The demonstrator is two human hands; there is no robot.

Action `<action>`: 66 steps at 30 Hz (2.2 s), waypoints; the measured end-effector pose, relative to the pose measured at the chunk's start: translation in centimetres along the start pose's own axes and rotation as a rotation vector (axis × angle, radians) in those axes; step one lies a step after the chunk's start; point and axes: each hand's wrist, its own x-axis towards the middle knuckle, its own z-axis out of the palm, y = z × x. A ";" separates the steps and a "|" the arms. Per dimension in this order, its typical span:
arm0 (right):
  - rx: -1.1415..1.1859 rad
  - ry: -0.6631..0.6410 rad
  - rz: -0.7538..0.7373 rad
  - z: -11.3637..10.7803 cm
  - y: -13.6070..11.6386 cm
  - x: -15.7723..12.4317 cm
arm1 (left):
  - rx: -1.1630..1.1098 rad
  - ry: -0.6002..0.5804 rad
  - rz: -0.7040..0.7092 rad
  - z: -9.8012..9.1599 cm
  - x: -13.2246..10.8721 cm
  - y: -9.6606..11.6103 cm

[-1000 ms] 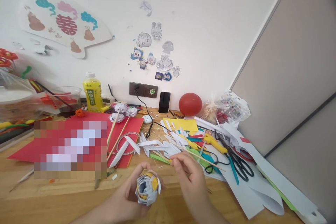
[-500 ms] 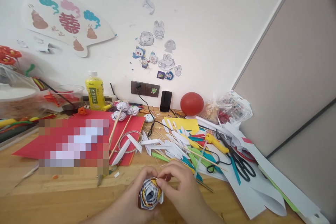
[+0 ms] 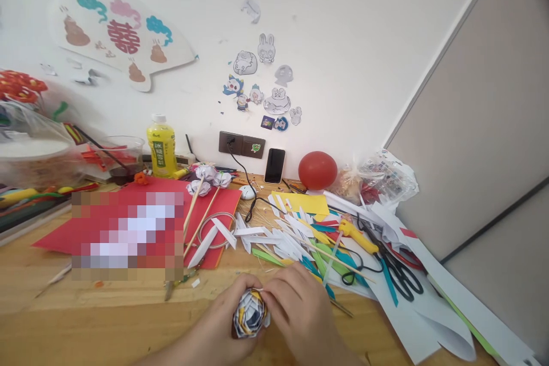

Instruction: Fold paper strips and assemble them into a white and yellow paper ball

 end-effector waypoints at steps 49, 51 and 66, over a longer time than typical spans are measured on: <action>-0.068 -0.047 -0.063 -0.2 -0.3 0.2 | -0.003 -0.023 0.048 0.1 -0.1 -0.6; -0.083 -0.043 -0.059 0.0 -0.3 0.1 | 0.002 -0.029 0.043 0.1 -0.1 -0.6; -0.054 0.033 -0.011 0.5 -0.3 -0.1 | 0.033 -0.005 0.068 0.1 -0.1 -0.8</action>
